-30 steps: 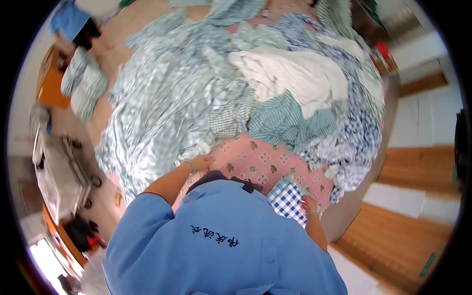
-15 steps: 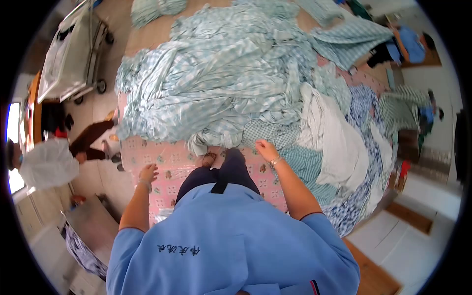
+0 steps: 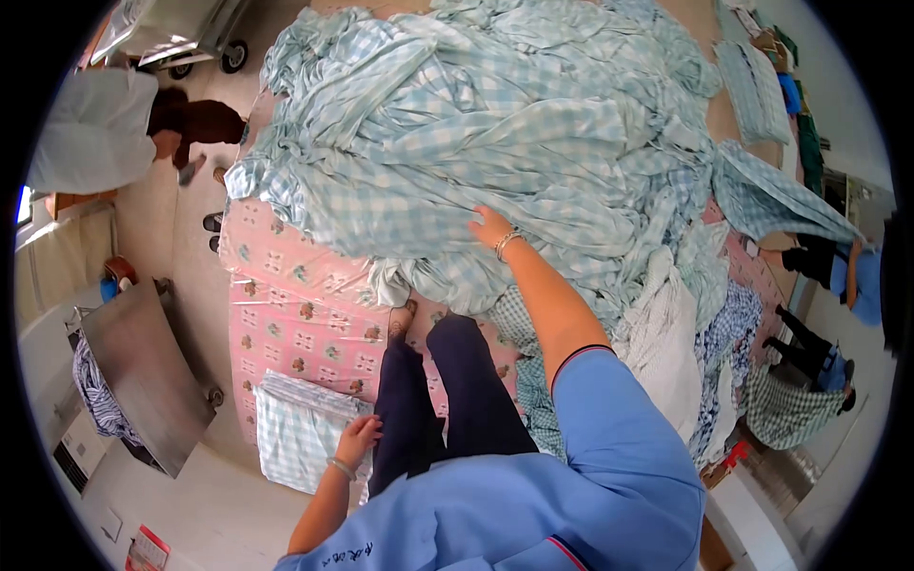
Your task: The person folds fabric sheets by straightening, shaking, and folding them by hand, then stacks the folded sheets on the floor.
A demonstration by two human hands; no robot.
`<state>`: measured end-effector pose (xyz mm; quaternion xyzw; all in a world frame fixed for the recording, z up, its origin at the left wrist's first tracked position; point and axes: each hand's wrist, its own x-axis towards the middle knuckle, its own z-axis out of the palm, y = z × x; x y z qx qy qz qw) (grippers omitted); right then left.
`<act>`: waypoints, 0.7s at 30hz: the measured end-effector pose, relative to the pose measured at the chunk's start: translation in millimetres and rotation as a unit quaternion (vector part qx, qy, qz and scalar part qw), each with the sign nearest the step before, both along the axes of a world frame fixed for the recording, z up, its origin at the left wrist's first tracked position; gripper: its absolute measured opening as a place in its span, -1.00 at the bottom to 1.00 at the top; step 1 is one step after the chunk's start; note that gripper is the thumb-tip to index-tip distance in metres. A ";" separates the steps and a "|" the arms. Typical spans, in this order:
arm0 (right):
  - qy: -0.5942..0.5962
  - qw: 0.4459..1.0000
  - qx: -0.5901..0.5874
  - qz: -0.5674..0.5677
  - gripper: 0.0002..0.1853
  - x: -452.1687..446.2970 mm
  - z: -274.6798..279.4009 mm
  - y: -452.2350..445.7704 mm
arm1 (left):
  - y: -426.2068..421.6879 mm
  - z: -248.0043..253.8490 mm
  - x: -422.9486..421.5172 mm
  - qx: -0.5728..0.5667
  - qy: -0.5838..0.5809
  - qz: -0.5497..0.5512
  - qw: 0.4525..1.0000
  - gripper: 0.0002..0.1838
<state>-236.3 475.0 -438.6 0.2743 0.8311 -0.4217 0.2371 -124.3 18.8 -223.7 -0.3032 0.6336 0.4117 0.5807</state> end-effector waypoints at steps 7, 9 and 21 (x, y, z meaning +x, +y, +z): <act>-0.066 0.962 0.252 0.078 -0.55 -32.3 -83.7 -9.6 | -17.1 -35.2 20.1 -0.061 -0.016 0.126 0.990 -0.73; -0.145 0.961 0.208 0.114 -0.63 -30.4 -90.2 -10.1 | -27.9 -39.0 29.6 -0.084 -0.030 0.129 0.988 -0.73; 0.009 0.986 -0.155 0.058 -0.56 74.3 158.3 -62.3 | 58.5 14.7 -54.1 0.041 0.389 -0.333 0.858 -0.64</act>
